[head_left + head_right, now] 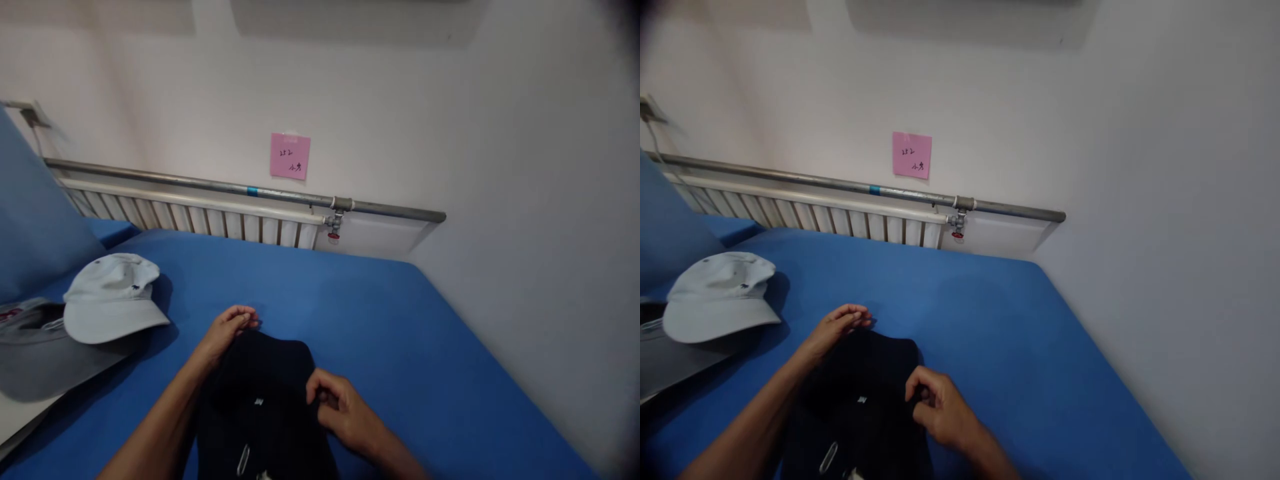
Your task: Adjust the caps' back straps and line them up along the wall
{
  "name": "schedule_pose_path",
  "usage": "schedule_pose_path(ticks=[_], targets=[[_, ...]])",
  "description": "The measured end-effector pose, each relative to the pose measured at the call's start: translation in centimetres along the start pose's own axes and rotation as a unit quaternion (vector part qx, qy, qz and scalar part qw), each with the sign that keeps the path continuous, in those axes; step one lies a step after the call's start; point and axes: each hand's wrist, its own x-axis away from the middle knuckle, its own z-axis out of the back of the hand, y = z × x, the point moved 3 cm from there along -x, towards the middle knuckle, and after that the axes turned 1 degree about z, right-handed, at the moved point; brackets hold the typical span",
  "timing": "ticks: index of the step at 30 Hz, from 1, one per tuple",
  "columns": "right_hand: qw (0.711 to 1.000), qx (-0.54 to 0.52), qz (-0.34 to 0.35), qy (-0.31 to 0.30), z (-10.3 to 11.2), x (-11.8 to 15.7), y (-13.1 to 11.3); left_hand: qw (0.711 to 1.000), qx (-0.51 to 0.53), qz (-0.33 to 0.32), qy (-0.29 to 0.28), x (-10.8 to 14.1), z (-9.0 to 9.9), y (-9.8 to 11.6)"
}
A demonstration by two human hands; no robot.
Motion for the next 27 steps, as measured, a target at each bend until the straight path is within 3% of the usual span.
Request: schedule_pose_path(ticks=[5, 14, 27], targets=[[1.0, -0.017, -0.01, -0.003, 0.6, -0.7, 0.9, 1.0, 0.007, -0.016, -0.014, 0.2, -0.2, -0.2], [0.999, -0.048, -0.003, 0.013, 0.3, -1.4, 2.3, 0.997, -0.01, -0.075, 0.028, 1.2, 0.3, -0.6], [0.998, -0.044, 0.029, 0.018, 0.3, 0.0, 1.7, 0.986, -0.058, -0.143, 0.065, 9.8, 0.9, -1.6]])
